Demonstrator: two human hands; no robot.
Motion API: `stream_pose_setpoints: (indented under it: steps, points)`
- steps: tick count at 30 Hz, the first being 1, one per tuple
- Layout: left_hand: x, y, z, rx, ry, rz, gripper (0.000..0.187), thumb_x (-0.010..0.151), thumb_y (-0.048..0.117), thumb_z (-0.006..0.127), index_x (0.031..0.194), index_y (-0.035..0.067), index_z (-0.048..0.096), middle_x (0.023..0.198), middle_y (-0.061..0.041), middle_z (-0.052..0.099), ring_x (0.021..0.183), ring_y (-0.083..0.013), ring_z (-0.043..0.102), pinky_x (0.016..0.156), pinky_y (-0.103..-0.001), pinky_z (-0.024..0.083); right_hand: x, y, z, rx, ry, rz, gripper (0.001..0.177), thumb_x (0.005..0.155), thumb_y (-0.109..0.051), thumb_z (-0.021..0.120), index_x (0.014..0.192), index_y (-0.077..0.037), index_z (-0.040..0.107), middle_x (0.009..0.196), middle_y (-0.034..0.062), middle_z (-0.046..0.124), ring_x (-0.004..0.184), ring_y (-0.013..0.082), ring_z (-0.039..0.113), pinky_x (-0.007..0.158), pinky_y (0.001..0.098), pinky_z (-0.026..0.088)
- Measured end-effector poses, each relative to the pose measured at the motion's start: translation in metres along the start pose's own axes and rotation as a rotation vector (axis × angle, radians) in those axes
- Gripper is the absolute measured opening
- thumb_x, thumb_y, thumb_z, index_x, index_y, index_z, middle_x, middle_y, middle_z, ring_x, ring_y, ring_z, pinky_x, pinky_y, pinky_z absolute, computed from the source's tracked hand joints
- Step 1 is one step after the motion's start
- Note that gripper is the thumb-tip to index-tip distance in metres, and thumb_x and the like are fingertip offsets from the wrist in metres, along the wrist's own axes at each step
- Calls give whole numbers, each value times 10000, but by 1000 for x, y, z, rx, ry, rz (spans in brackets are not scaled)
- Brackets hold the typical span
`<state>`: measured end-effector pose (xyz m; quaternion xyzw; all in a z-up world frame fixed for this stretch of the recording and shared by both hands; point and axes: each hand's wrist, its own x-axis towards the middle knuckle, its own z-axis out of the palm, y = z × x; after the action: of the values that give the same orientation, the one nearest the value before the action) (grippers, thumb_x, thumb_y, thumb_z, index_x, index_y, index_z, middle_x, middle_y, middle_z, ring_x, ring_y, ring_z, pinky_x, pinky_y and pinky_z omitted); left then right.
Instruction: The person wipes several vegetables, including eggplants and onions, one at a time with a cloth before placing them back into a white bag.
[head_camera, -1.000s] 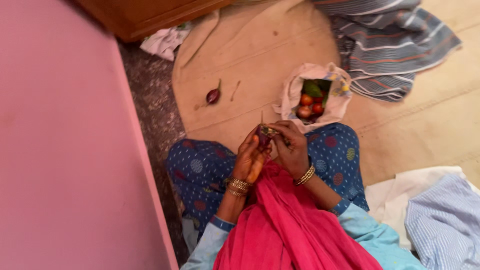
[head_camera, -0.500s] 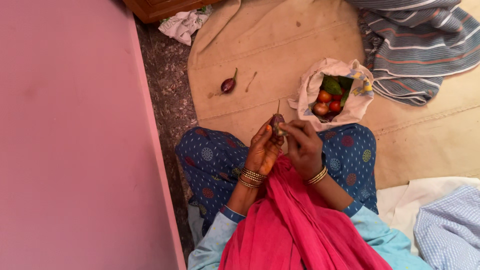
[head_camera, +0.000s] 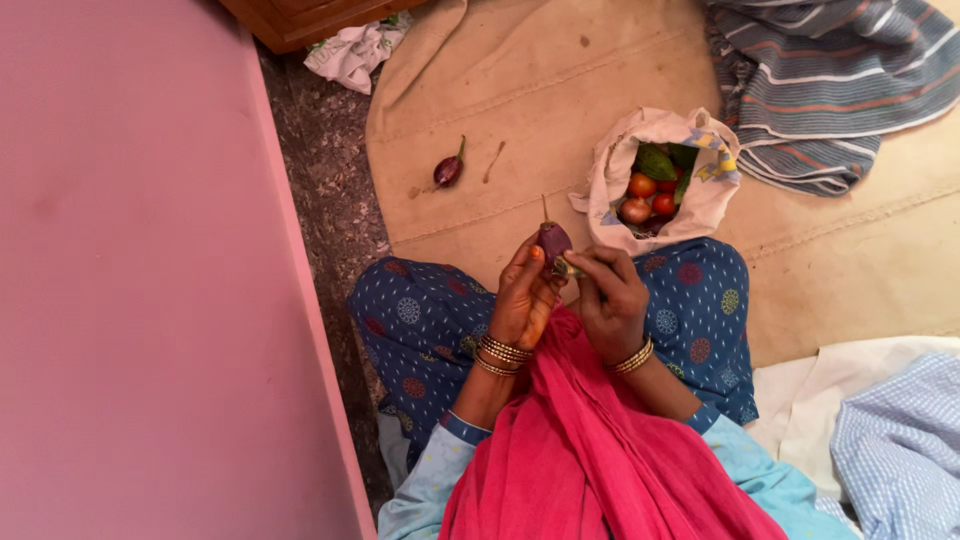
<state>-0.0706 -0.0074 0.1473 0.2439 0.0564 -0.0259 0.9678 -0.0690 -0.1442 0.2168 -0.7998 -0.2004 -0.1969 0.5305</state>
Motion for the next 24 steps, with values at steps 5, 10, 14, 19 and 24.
stream_pose_setpoints:
  steps: [5,10,14,19,24]
  points:
    - [-2,3,2,102,-11,-6,426,1070,187,622,1454,26,532,1156,-84,703,957,-150,669,785,-263,549,18,2,-4,98,-27,98,324,913,130,643,1179,-30,735,1068,114,672,927,207,681,802,276,529]
    - [-7,-6,6,97,26,-35,420,1043,171,613,1428,27,527,1179,-55,693,1005,-135,674,865,-276,574,19,4,-2,109,26,123,289,947,130,631,1166,-33,724,1101,113,681,922,194,695,768,274,538]
    - [1,-3,-4,69,62,25,403,1058,150,617,1426,10,532,1180,-69,692,1004,-138,659,848,-270,552,0,-7,-1,38,-62,3,338,879,139,646,1165,-26,719,1091,131,660,941,221,695,794,299,558]
    - [-5,0,-3,132,35,30,402,1063,127,628,1438,13,536,1169,-54,680,1015,-126,640,861,-268,537,2,-12,0,-37,-2,-15,318,890,145,668,1150,-26,732,1076,123,666,953,246,689,813,315,553]
    - [-7,4,3,284,-44,67,398,1051,115,639,1417,-10,542,1204,-74,677,1023,-136,651,890,-281,530,23,-13,-5,33,-20,63,317,900,142,659,1162,-20,733,1072,125,672,920,240,698,785,306,548]
